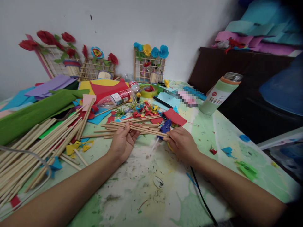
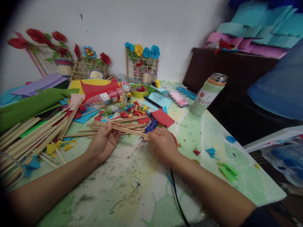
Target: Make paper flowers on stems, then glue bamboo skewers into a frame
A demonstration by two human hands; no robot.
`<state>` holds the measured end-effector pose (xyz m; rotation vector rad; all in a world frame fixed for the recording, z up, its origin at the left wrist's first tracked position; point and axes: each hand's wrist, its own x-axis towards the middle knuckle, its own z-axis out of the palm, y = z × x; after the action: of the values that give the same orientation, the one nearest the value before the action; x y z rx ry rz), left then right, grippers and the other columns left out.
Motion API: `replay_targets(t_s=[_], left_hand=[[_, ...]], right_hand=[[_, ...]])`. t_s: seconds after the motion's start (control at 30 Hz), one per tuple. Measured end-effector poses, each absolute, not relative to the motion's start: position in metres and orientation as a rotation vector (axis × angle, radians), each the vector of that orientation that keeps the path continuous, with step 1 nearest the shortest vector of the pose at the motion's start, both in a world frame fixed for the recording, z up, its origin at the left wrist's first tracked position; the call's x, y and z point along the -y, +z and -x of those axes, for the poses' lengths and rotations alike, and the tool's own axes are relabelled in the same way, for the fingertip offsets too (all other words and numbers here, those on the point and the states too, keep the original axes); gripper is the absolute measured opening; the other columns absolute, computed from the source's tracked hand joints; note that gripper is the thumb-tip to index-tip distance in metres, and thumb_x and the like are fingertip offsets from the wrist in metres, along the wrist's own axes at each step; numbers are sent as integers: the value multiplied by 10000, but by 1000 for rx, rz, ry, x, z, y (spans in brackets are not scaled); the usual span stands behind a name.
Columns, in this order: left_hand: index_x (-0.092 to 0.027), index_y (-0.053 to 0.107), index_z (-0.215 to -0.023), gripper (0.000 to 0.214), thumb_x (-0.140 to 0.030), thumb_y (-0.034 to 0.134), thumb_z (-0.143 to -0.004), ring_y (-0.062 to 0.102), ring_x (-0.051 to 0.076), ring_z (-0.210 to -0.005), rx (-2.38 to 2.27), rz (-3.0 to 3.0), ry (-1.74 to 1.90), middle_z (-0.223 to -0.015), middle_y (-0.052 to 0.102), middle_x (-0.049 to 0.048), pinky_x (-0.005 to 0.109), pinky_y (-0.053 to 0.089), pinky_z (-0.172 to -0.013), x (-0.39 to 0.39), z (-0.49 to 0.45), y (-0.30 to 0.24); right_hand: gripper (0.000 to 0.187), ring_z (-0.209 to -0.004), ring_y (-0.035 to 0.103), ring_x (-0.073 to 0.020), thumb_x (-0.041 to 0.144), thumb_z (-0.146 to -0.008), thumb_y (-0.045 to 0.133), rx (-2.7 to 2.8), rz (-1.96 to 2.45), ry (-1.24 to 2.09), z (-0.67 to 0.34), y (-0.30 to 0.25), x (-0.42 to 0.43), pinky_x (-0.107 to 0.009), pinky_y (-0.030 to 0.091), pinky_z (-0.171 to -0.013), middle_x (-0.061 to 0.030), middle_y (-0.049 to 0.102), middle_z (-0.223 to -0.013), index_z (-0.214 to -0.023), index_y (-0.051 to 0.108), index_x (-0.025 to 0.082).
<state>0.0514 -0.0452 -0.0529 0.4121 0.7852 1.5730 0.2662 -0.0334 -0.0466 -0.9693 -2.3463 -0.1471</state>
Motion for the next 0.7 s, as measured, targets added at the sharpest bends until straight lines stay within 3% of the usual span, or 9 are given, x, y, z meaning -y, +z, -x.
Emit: replay_targets(t_s=[0.7], left_hand=[[-134,558,-773,205,-108,397,-897,672,114,-709,-777,-406,1577,-758,694,62,199,556,-641,45,-51,-54]], right_hand=[[373,-595,432,-152,336,-924,419,2347,972,-116,-266,-47,34,-275,307,-604,-26,510,-581,-617,543,166]])
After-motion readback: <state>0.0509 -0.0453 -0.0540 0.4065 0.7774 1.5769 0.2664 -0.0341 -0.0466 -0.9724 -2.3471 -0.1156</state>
